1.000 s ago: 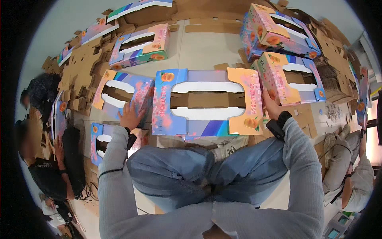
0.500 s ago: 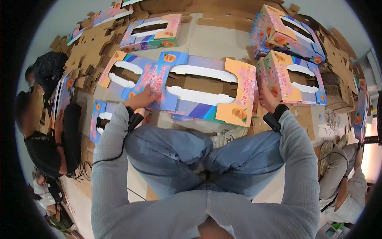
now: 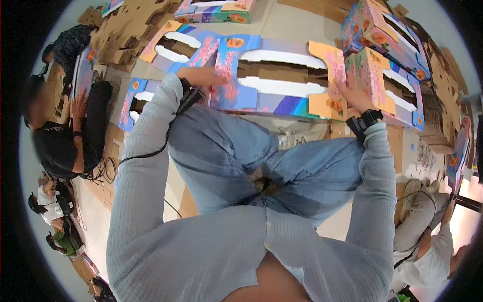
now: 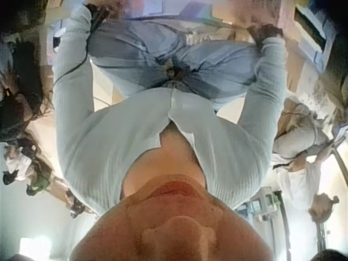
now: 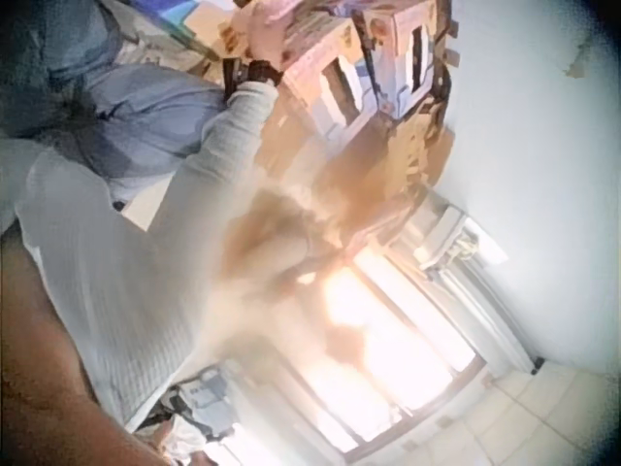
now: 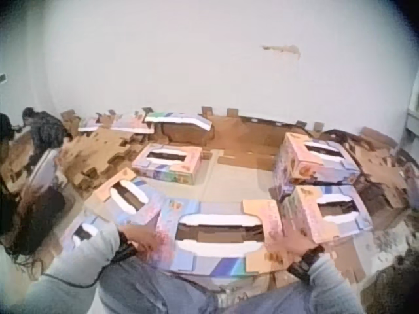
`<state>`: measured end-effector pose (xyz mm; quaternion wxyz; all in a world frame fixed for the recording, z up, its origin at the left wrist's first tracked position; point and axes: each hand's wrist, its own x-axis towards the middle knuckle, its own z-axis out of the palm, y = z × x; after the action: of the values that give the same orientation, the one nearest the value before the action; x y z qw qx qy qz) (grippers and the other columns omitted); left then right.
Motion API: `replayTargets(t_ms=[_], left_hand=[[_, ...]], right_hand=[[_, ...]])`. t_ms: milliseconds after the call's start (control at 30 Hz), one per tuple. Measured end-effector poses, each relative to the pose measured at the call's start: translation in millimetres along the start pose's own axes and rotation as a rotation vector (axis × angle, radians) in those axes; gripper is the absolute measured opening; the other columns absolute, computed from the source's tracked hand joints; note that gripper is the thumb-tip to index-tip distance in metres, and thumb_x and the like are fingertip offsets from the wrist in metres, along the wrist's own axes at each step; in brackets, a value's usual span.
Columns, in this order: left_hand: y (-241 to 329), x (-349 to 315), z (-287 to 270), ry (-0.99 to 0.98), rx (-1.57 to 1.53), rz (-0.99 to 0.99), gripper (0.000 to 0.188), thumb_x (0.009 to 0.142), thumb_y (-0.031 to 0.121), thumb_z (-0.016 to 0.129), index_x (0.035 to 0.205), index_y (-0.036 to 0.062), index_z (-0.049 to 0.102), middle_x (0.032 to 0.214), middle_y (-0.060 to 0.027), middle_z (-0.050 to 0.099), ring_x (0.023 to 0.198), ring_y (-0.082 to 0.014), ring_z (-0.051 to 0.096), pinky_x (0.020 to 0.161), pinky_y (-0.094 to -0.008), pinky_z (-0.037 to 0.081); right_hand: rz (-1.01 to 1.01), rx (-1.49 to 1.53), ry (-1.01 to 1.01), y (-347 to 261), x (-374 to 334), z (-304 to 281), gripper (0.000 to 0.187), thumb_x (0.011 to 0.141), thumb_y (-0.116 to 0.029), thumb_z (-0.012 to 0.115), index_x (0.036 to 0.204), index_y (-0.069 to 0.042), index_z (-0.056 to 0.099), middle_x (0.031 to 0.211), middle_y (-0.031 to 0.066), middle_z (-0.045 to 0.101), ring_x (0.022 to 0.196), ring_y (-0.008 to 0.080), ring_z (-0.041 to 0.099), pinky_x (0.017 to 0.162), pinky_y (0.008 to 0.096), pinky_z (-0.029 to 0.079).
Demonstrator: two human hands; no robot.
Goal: Assembling colorful fruit-themed cardboard boxes while sitting on the floor.
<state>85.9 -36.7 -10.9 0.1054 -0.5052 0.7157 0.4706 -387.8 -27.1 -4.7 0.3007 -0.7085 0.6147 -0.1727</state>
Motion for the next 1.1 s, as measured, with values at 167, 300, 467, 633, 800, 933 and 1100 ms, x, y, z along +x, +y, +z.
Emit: replayTargets(t_ms=[167,300,467,633,800,933,1100], left_hand=[[56,-11,19,0.592,0.359,0.044,0.067,0.089,0.055,0.053,0.128,0.0016,0.048,0.111,-0.0204,0.064,0.1,-0.0377,0.062,0.087,-0.0391,0.048],[114,13,70,0.604,0.411,0.256,0.072,0.086,0.053,0.057,0.138,0.0048,0.042,0.134,-0.0196,0.051,0.123,-0.0347,0.049,0.102,-0.0486,0.036],[152,47,119,0.612,0.36,0.258,0.086,0.08,0.062,0.059,0.138,0.0026,0.039,0.146,-0.0176,0.036,0.139,-0.0325,0.029,0.107,-0.0672,0.014],[164,66,128,0.555,0.405,0.157,0.112,0.065,0.07,0.068,0.146,0.0045,0.026,0.147,-0.0184,0.032,0.14,-0.0333,0.026,0.108,-0.0679,0.011],[157,68,137,0.609,0.448,0.197,0.125,0.055,0.067,0.077,0.148,0.0039,0.021,0.147,-0.0187,0.033,0.14,-0.0339,0.024,0.106,-0.0689,0.009],[157,70,139,0.604,0.443,0.188,0.122,0.056,0.064,0.078,0.147,0.0042,0.023,0.146,-0.0183,0.034,0.139,-0.0328,0.027,0.106,-0.0688,0.01],[160,71,143,0.621,0.459,0.158,0.112,0.058,0.058,0.08,0.143,0.0046,0.031,0.136,-0.0154,0.041,0.132,-0.0313,0.035,0.105,-0.0686,0.015]], right_hand=[[-0.142,-0.032,-0.141,-57,-43,-36,0.06,0.095,-0.044,0.053,0.134,0.001,0.046,0.133,0.0187,0.053,0.124,0.0293,0.05,0.102,0.0371,0.039],[-0.339,-0.199,-0.287,-90,-82,-37,0.06,0.092,-0.043,0.058,0.133,0.001,0.048,0.13,0.0212,0.055,0.122,0.0339,0.05,0.101,0.0392,0.041],[-0.412,-0.366,-0.39,-79,-89,-13,0.06,0.09,-0.04,0.062,0.136,-0.004,0.046,0.134,0.02,0.051,0.12,0.034,0.051,0.099,0.0399,0.042],[-0.422,-0.416,-0.302,-43,-31,1,0.085,0.078,-0.052,0.07,0.138,0.001,0.041,0.139,0.0209,0.045,0.131,0.0356,0.04,0.109,0.0396,0.033],[-0.436,-0.669,-0.329,-32,-12,16,0.108,0.063,-0.063,0.076,0.143,-0.001,0.036,0.144,0.0221,0.039,0.139,0.0437,0.024,0.114,0.0469,0.023],[-0.425,-0.592,-0.299,-35,-16,24,0.107,0.061,-0.063,0.077,0.141,-0.001,0.039,0.143,0.0228,0.04,0.138,0.0483,0.02,0.114,0.0528,0.019],[-0.449,-0.538,-0.301,-28,-13,25,0.098,0.061,-0.059,0.078,0.136,-0.004,0.045,0.142,0.0204,0.042,0.14,0.0363,0.026,0.113,0.0557,0.018]])
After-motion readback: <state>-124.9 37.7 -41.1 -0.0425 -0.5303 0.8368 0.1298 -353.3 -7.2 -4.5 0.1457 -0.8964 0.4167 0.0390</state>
